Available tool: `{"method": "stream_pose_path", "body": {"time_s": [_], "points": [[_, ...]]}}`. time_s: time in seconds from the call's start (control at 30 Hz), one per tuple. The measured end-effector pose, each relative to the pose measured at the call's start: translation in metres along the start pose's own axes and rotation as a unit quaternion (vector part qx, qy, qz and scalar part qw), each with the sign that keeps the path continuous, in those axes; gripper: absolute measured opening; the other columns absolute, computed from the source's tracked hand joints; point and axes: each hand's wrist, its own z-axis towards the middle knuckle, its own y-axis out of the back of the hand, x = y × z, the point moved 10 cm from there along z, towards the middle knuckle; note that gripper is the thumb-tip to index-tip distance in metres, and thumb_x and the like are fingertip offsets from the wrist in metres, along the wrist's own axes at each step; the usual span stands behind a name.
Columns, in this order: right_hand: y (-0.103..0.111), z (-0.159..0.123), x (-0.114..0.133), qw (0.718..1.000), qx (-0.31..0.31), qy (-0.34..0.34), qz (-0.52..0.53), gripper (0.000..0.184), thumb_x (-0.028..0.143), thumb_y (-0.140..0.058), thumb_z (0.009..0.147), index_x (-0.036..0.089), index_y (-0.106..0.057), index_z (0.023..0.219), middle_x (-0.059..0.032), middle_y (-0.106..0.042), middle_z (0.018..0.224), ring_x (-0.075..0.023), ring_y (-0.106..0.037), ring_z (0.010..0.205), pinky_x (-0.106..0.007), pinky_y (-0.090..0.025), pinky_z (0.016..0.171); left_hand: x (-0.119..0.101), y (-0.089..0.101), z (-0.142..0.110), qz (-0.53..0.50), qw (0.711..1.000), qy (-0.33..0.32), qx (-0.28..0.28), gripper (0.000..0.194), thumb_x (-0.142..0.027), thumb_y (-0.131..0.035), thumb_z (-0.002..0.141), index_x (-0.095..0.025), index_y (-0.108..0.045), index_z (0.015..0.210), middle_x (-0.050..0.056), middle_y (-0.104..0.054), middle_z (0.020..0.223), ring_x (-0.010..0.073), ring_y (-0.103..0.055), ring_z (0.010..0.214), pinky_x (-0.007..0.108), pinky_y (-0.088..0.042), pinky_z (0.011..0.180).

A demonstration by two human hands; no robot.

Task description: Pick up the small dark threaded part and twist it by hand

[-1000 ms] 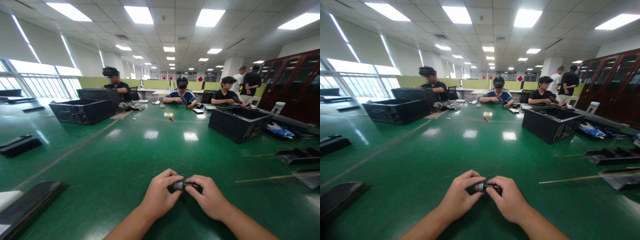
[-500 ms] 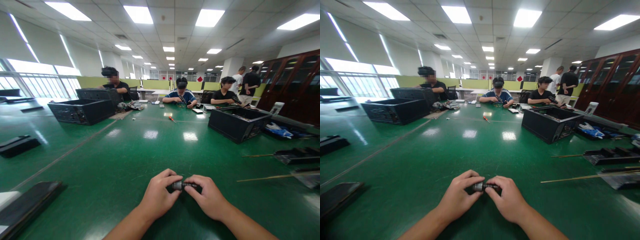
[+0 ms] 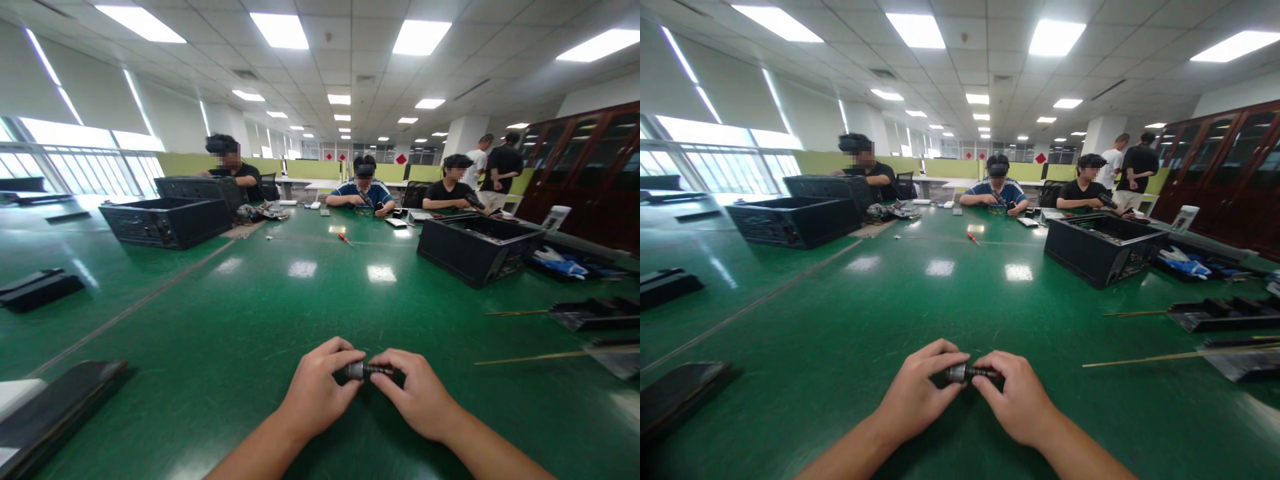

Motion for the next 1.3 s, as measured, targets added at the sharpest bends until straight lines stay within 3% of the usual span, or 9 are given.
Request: {"method": "stream_pose_path", "body": {"time_s": [1.3], "points": [[0.0025,-0.0001,0.0002,1.0,0.0,-0.002,-0.004,0.009,0.018,-0.064,0.086,0.02,-0.071,0.091,-0.0021,-0.071,0.084,-0.0177,-0.064,0.078,-0.028,-0.045,0.073,0.0027,-0.0011,-0.0005,0.01,1.0,-0.002,-0.003,0.035,-0.011,-0.071,0.074,-0.027,-0.074,0.104,0.003,-0.069,0.099,0.0169,-0.067,0.089,0.029,-0.055,0.081]]}}
